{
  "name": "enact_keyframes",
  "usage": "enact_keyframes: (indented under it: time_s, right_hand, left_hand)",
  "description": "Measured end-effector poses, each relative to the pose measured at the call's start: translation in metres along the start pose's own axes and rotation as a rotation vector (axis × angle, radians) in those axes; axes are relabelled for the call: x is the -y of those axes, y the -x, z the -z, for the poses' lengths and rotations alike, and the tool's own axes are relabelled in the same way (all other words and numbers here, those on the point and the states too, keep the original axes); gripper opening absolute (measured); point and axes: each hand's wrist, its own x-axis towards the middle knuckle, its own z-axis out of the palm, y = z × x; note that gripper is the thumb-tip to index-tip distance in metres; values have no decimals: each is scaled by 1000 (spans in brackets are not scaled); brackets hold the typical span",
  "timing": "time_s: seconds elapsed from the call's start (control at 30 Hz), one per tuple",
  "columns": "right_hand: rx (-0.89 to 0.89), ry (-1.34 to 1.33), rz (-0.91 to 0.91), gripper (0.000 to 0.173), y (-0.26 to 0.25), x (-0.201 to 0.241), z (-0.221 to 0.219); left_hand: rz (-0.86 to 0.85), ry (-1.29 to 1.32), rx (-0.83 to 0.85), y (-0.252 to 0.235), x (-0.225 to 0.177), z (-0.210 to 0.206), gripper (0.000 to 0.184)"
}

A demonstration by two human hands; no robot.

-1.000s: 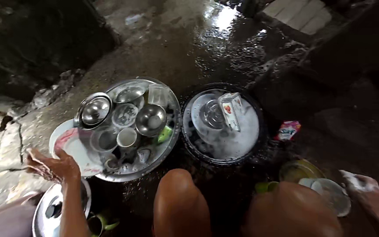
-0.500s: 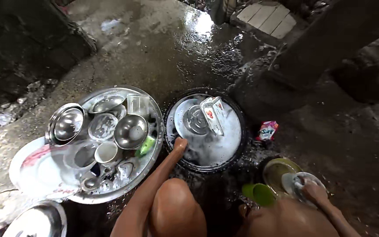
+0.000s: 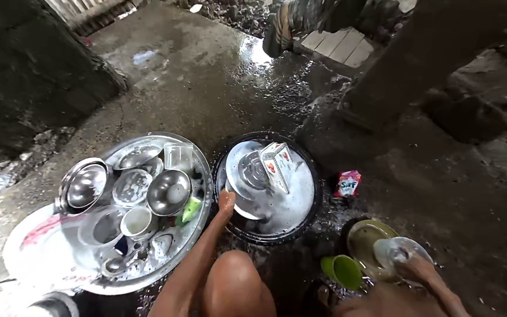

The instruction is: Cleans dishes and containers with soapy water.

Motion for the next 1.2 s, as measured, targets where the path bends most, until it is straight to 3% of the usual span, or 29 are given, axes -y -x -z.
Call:
enact_keyframes:
  time_s: [0.13, 0.27, 0.33, 0.4, 0.5, 0.6, 0.73, 0.77, 0.83, 0.9, 0.93, 1.0, 1.07, 1.13, 1.2]
  right_hand:
    - [-57, -12, 115, 46, -44, -62, 2]
    - [-158, -128, 356, 49, -26, -30, 43]
    - [-196, -338, 551, 48, -4, 12, 56]
    - [-164, -565, 747, 50, 25, 71, 62]
    - [-14, -770, 975, 48, 69, 170, 57]
    - [133, -747, 1234, 44, 116, 256, 46]
    - [301, -530, 1611, 44, 166, 325, 21]
    - [243, -467, 1692, 45, 166, 337, 12]
    - [-179, -403, 1833, 41, 148, 360, -1]
    - [-639, -364, 1760, 40, 116, 376, 3]
    - [-736, -362, 1653, 41, 102, 378, 10]
    - [-793, -368, 1448, 44, 87, 384, 21]
    - [-844, -374, 1420, 43, 85, 389, 21]
    - [-809, -339, 1553, 41, 95, 387, 12]
    - [-660, -289, 1780, 39, 120, 382, 2]
  left_hand:
    - [-109, -330, 73, 28, -42, 47, 46]
    - [-229, -653, 40, 58, -85, 92, 48]
    - [-325, -626, 32, 79, -101, 121, 46]
    - [-425, -401, 40, 105, -112, 150, 40]
    - [-366, -44, 137, 136, -135, 168, 27]
    - [-274, 163, 251, 158, -154, 158, 25]
    - [-385, 336, 431, 175, -151, 125, 25]
    - [-424, 360, 462, 177, -148, 117, 24]
    - [-492, 382, 465, 187, -146, 103, 35]
    - [-522, 409, 429, 196, -146, 94, 64]
    - [-524, 423, 405, 199, -145, 90, 73]
    - [-537, 443, 376, 198, -147, 86, 80]
    - [-537, 460, 382, 197, -147, 84, 81]
    - [-527, 462, 414, 196, -146, 86, 76]
    - [-513, 453, 453, 196, -146, 89, 63]
